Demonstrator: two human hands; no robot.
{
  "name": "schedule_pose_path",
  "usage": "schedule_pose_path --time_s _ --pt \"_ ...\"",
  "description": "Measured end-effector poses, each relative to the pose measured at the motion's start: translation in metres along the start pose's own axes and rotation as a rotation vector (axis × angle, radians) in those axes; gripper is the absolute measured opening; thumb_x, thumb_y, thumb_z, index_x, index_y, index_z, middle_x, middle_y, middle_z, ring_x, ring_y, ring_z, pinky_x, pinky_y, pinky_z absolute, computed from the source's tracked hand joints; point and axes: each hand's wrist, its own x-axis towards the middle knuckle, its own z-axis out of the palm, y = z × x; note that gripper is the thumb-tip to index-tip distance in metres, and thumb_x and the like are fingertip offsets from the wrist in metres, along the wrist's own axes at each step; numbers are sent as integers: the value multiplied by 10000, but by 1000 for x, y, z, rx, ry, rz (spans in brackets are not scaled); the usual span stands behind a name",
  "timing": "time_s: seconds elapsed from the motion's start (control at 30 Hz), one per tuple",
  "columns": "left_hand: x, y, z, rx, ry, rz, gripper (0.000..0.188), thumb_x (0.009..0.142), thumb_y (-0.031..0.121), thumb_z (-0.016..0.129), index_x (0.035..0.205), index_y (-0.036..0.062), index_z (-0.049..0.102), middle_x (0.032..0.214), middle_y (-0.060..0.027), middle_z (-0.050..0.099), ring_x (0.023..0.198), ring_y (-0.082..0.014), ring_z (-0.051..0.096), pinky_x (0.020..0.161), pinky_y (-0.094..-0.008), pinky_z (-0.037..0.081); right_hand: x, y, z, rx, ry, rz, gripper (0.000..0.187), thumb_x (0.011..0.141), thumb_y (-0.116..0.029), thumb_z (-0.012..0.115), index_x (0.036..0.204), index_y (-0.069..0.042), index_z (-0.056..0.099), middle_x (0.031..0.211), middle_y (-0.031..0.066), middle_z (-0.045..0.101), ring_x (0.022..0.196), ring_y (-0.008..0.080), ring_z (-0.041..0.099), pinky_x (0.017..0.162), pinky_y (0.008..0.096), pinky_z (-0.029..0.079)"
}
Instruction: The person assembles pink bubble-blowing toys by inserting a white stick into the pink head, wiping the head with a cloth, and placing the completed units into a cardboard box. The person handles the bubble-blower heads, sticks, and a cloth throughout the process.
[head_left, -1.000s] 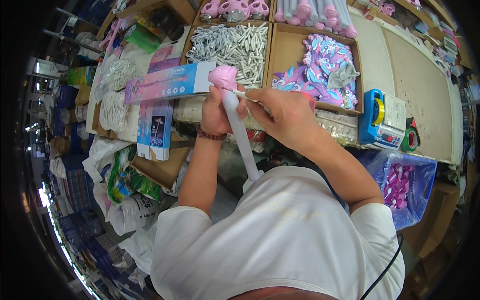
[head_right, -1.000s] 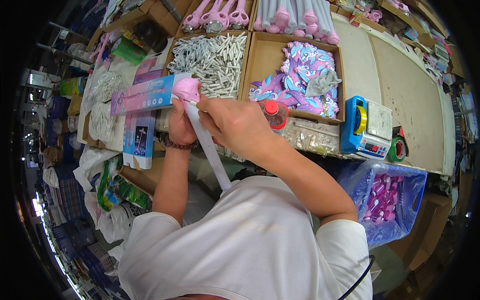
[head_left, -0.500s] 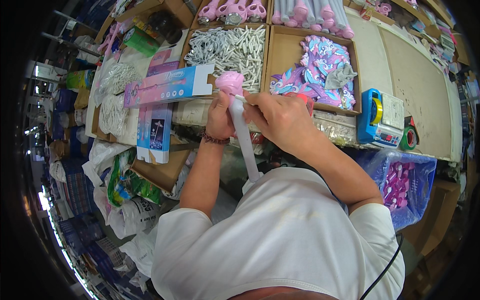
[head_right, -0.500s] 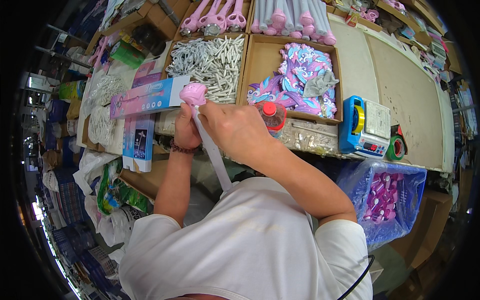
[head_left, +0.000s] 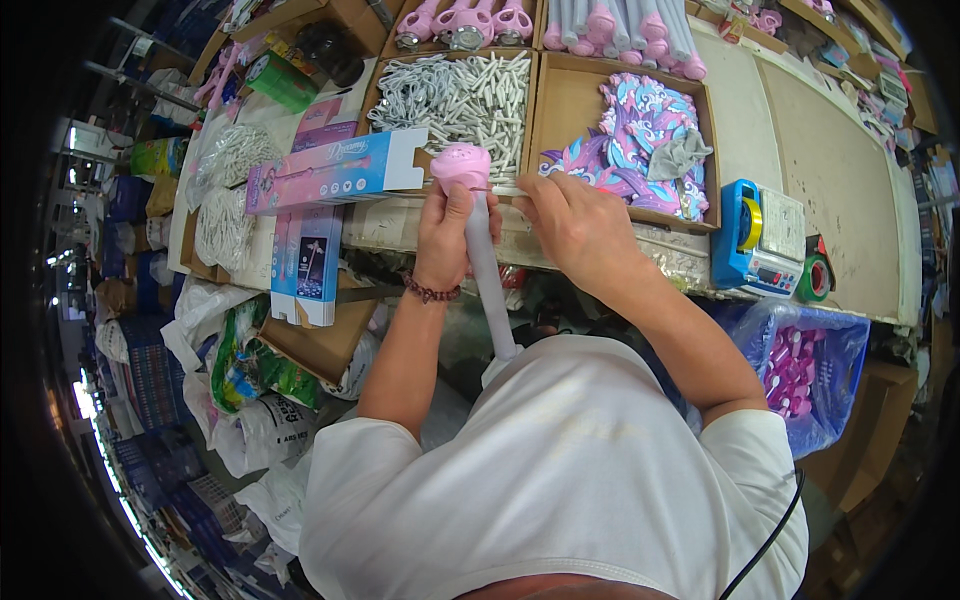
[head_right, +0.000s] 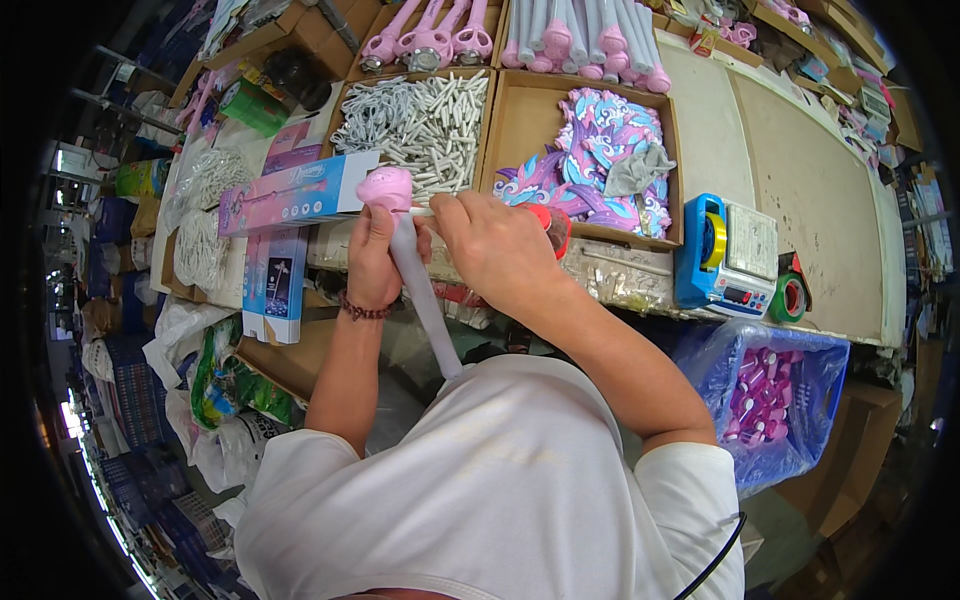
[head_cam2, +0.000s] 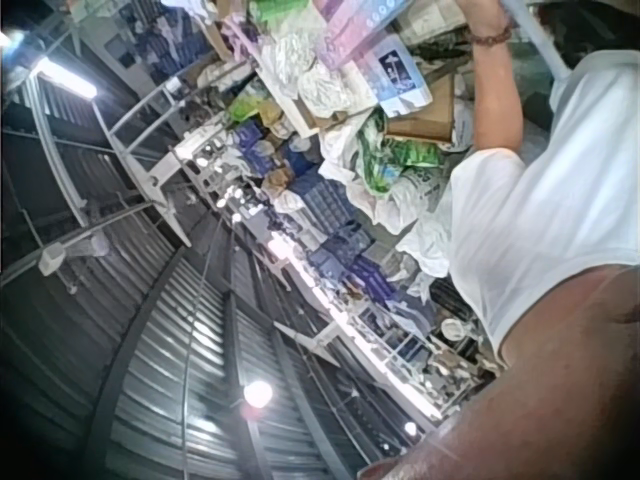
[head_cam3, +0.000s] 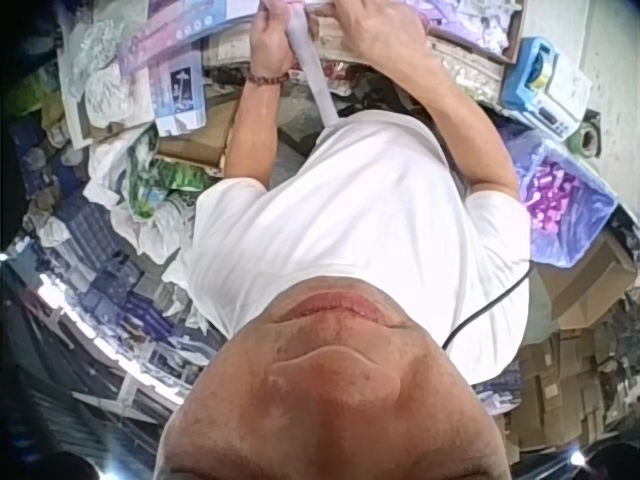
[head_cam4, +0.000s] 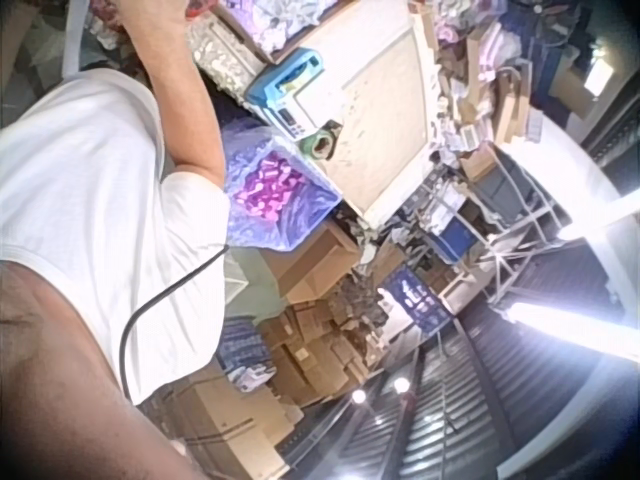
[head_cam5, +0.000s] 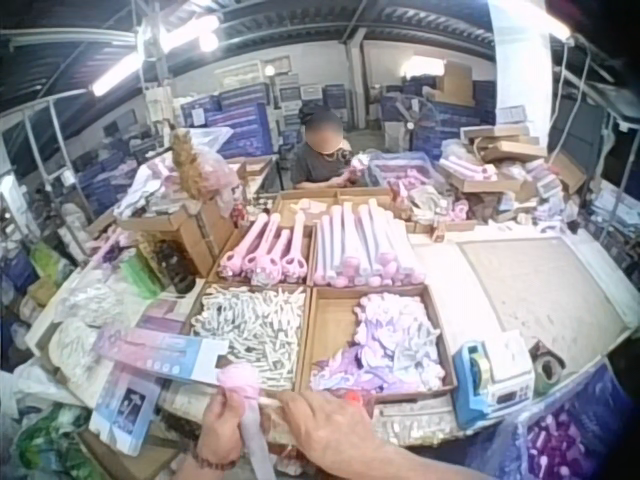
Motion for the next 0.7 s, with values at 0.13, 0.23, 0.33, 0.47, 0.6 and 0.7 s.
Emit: schedule_pose_path --time_s 0.13,0.23,0.33,0.47,0.6,0.7 --pt "-3 1 3 81 -35 24 428 967 455 486 1126 58 464 883 -80 597 668 -164 583 567 -315 494 -3 4 -1 -45 -48 13 126 825 -134 672 904 -74 594 708 66 539 612 234 592 473 362 448" --pt "-5 0 5 122 -41 27 414 973 433 493 1160 66 443 904 -68 590 679 -156 579 567 -305 493 -7 7 1 -16 -118 88 115 849 -160 650 891 -71 591 721 83 569 630 266 602 488 384 453" --pt "-6 1 10 135 -3 69 383 965 362 546 1162 46 460 852 -45 575 634 -113 555 565 -264 485 -11 8 2 50 -188 195 115 870 -169 626 894 -62 590 740 100 597 650 298 609 502 408 454" --pt "-7 -2 9 205 -31 98 373 967 344 547 1170 44 458 857 -37 568 648 -107 553 563 -257 479 -17 9 2 4 -198 164 116 873 -169 621 895 -59 591 766 105 621 648 305 616 510 409 458" --pt "-8 -1 14 246 -52 44 342 967 310 552 1159 40 466 856 -27 563 640 -96 543 551 -249 465 -20 11 -1 -17 -181 85 117 861 -165 634 890 -60 589 790 91 634 635 287 618 500 394 459" --pt "-11 0 22 299 -92 71 342 963 274 569 1174 25 468 871 -26 568 654 -84 538 571 -234 457 -25 14 8 12 -86 21 143 878 -197 610 810 -85 551 655 76 568 574 271 590 464 401 439"
